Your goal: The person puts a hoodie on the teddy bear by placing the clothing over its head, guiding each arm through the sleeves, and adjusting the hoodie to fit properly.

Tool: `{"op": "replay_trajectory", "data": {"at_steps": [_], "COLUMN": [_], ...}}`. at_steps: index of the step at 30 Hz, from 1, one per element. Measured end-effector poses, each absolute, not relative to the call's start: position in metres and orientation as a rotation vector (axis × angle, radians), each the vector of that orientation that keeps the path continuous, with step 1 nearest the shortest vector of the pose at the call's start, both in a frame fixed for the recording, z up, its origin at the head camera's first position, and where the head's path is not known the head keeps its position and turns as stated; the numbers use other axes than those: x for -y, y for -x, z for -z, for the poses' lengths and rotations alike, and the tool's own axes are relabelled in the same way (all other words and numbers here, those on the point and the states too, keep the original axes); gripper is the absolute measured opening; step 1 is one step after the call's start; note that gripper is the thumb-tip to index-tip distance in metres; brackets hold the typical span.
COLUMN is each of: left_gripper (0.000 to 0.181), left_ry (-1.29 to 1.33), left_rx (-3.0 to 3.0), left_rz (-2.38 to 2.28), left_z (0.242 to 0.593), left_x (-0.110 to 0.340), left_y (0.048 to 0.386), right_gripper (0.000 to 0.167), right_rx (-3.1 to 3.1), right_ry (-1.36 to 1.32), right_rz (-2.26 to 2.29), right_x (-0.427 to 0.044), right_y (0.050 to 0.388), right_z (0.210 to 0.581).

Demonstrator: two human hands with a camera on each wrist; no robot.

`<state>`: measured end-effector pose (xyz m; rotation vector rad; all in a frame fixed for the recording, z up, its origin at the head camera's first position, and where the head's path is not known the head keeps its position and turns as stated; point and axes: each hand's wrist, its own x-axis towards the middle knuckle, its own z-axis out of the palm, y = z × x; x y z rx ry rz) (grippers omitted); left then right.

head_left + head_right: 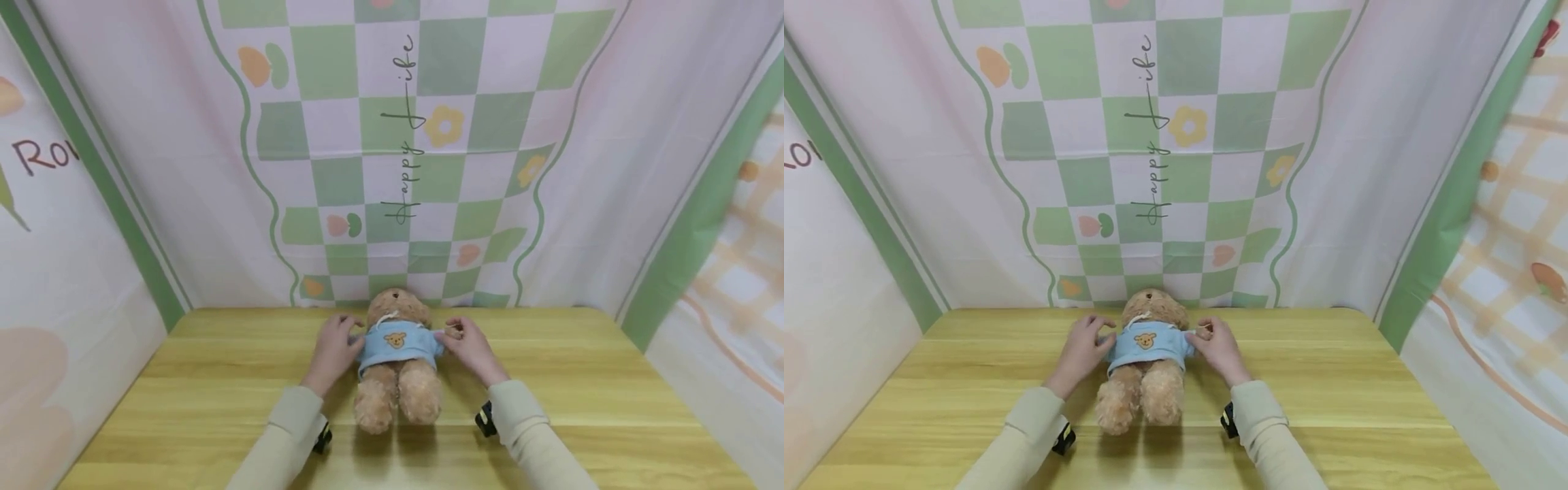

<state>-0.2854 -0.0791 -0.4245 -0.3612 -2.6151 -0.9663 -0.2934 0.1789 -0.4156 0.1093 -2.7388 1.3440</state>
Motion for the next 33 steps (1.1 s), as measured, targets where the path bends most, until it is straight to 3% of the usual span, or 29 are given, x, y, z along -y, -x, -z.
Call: {"op": "replay_trajectory", "data": {"at_steps": [5, 11, 17, 21, 25, 33], "left_gripper": [0.032, 0.053, 0.056, 0.057, 0.054, 0.048], "left_ry": [0.611, 0.561, 0.522, 0.516, 0.557, 0.598], "left_rx": [2.726, 2.836, 2.818, 2.826, 2.844, 2.801], "left_rz": [0.926, 1.008, 1.179, 1.217, 1.218, 1.289], "left_z": [0.416, 0.419, 0.419, 0.423, 0.428, 0.436], "left_x": [0.058, 0.052, 0.06, 0.062, 0.062, 0.067], "left_y": [0.275, 0.269, 0.272, 0.272, 0.273, 0.279], "right_gripper": [0.03, 0.018, 0.023, 0.013, 0.014, 0.012], "right_rx": [2.723, 2.731, 2.656, 2.639, 2.661, 2.675], "right_ry": [-0.047, -0.122, -0.261, -0.179, -0.137, -0.175], "right_rz": [-0.945, -0.922, -0.961, -0.851, -0.773, -1.05], "right_x": [-0.178, -0.179, -0.174, -0.169, -0.168, -0.178], "right_y": [0.289, 0.282, 0.282, 0.283, 0.284, 0.292], "right_z": [0.412, 0.414, 0.422, 0.429, 0.429, 0.422]}}
